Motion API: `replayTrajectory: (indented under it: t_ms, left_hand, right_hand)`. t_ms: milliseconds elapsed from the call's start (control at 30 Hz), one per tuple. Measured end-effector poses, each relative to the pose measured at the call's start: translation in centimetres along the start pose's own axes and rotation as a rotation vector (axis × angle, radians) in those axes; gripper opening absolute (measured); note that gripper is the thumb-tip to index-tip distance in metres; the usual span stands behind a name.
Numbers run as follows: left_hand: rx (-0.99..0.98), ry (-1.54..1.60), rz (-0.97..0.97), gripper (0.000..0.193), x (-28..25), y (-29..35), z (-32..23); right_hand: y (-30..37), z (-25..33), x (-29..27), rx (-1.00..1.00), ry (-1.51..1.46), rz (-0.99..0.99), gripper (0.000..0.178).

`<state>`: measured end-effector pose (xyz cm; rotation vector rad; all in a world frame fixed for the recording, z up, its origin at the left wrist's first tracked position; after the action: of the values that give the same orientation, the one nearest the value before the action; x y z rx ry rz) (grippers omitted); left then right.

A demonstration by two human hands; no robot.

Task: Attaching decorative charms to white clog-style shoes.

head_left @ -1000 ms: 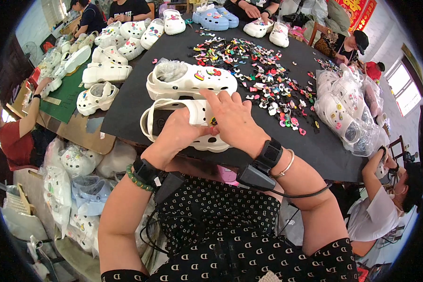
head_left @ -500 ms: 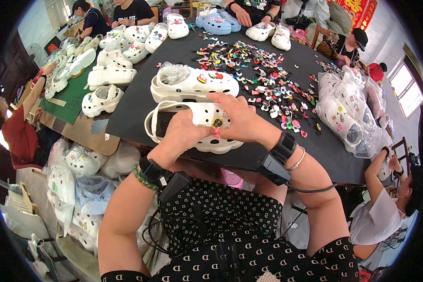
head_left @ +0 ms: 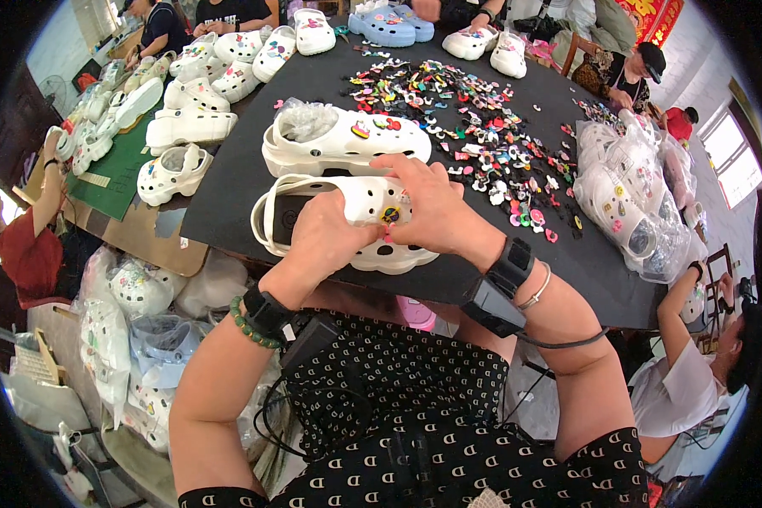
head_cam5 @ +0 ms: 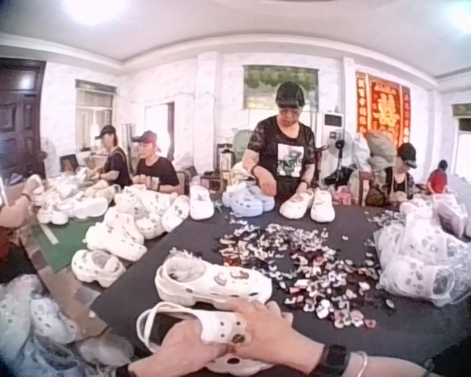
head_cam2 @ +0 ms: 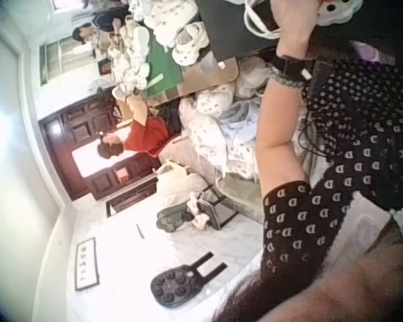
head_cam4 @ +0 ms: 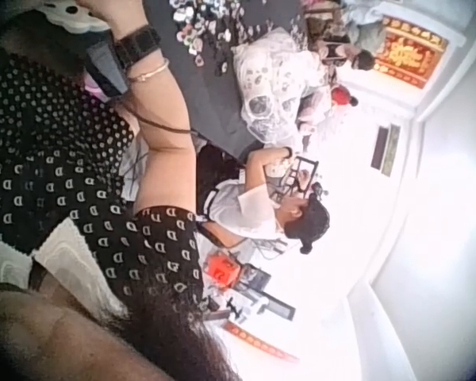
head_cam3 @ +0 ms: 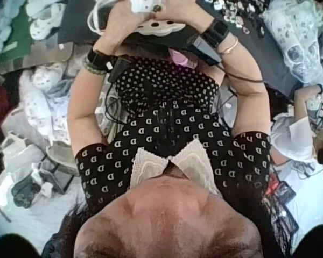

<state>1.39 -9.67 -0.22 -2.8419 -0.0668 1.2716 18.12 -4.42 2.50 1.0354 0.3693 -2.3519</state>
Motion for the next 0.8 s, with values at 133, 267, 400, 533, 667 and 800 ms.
replayTrajectory:
  t_ms: [133,267,400,533,667,800]
  left_hand:
    - [0.026,-0.002,0.0,0.043,0.3,0.0,0.3]
    - [-0.001,0.016,-0.019,0.043,0.0,0.5,-0.5]
    - [0.08,-0.014,-0.087,0.044,0.7,0.2,1.3]
    - [0.115,-0.121,-0.118,0.047,-0.6,0.4,0.3]
    - [0.014,-0.273,-0.228,0.054,-0.9,1.6,0.6]
    - [0.213,-0.302,-0.399,0.034,-1.6,1.9,0.7]
  right_hand:
    - [0.2,-0.3,0.4,-0.049,-0.027,-0.04,0.079]
    - [0.4,0.4,1.0,-0.041,0.056,-0.1,0.075]
    - [0.3,0.7,0.4,-0.027,0.071,-0.036,0.079]
    - [0.6,-1.6,-0.8,-0.1,-0.162,0.064,0.082]
    - [2.5,-3.6,-1.4,-0.285,-0.36,-0.112,0.079]
    - [6.8,-7.6,-3.2,-0.263,-0.128,-0.335,0.056]
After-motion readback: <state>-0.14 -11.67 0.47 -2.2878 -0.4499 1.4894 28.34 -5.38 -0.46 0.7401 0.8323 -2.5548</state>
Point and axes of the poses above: each hand's wrist, its own y-axis away from the middle knuckle, its own x-axis out of the palm, z = x × y, the point moved 1 cm from there along -y, towards the middle knuckle, and after that the axes turned 13 degrees about -y, right-handed, at the moved point
